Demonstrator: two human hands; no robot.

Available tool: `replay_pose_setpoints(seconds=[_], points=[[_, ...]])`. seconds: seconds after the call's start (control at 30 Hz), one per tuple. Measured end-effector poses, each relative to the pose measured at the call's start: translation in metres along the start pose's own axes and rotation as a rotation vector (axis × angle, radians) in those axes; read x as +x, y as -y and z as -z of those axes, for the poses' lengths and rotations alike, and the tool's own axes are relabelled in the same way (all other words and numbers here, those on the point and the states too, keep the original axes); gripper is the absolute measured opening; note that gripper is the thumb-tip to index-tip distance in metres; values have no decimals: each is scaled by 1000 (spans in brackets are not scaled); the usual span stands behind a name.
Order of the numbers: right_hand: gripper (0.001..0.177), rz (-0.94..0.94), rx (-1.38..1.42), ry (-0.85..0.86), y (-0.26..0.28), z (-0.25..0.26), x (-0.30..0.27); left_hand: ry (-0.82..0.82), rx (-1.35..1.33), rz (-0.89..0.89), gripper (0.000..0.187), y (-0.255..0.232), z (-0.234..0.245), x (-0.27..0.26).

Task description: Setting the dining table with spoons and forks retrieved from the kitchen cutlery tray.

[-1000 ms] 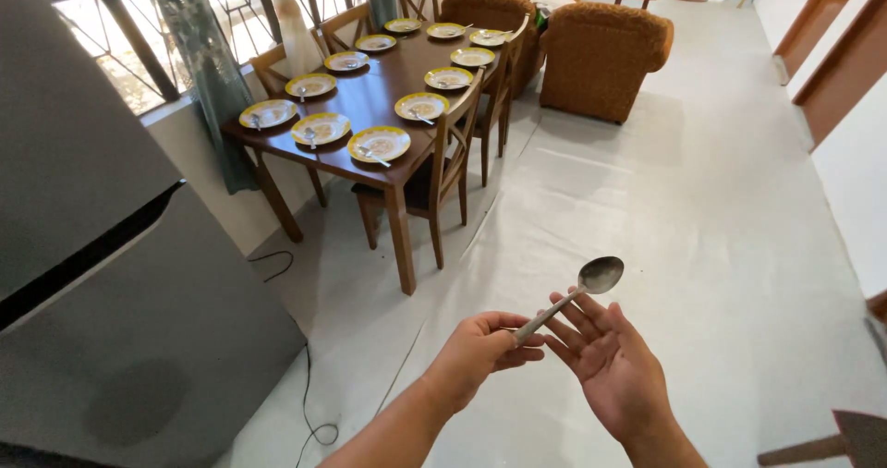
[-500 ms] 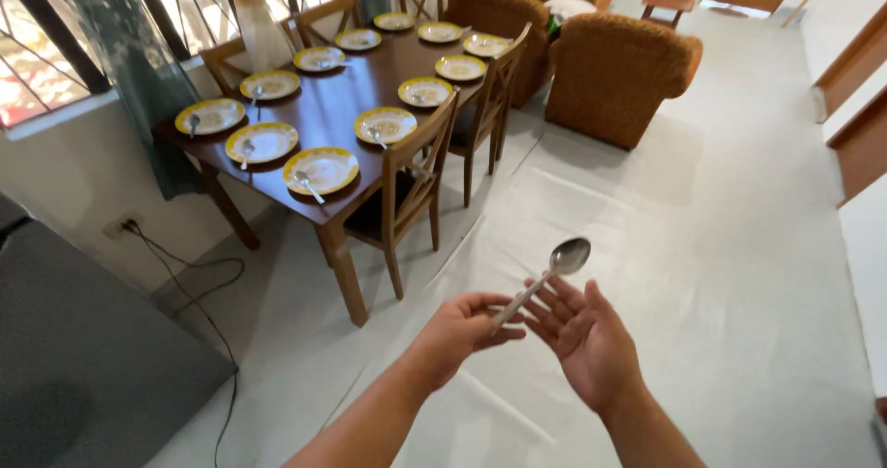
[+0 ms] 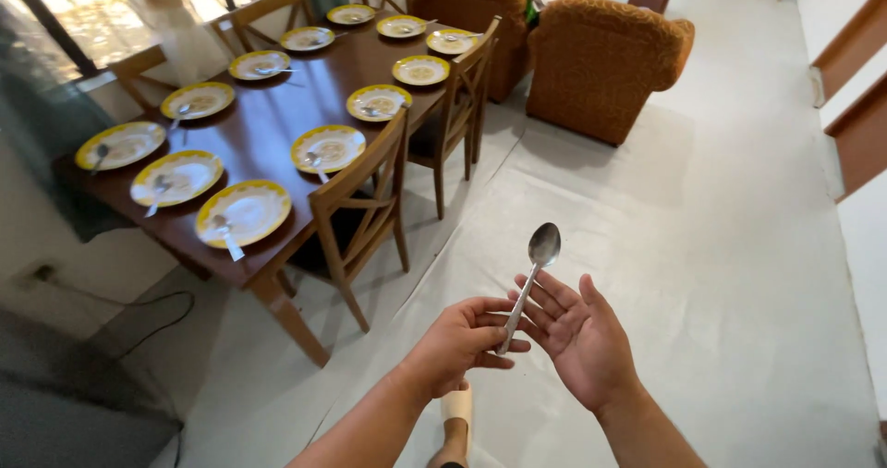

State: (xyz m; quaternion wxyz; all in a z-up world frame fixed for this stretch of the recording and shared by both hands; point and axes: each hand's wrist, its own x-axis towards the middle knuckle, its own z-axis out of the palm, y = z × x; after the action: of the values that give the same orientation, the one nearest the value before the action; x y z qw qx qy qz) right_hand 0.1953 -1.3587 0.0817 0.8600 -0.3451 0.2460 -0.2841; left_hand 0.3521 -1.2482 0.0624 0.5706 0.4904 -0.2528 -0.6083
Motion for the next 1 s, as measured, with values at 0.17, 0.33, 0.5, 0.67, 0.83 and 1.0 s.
replay_pose_setpoints(seconds=[0.17,0.33,0.5,0.67,0.83,1.0], points=[[76,35,-32,-13,34,30,100,67,-38,-7,44,-17,28,126],[76,-10,-64,-78,76,50,207,107,-44,-1,47,-65,50,243],[72,12,-13,-18,117,61,289,116,18,4,47,-113,61,328],[71,3,2,12,148,66,371,42,-30,-38,45,-150,70,396],[71,-63,-45,96,177,76,463,-67,-68,-107,41,-169,92,476],[71,-150,-102,234,211,97,556,-184,-111,-202,37,-182,117,562]])
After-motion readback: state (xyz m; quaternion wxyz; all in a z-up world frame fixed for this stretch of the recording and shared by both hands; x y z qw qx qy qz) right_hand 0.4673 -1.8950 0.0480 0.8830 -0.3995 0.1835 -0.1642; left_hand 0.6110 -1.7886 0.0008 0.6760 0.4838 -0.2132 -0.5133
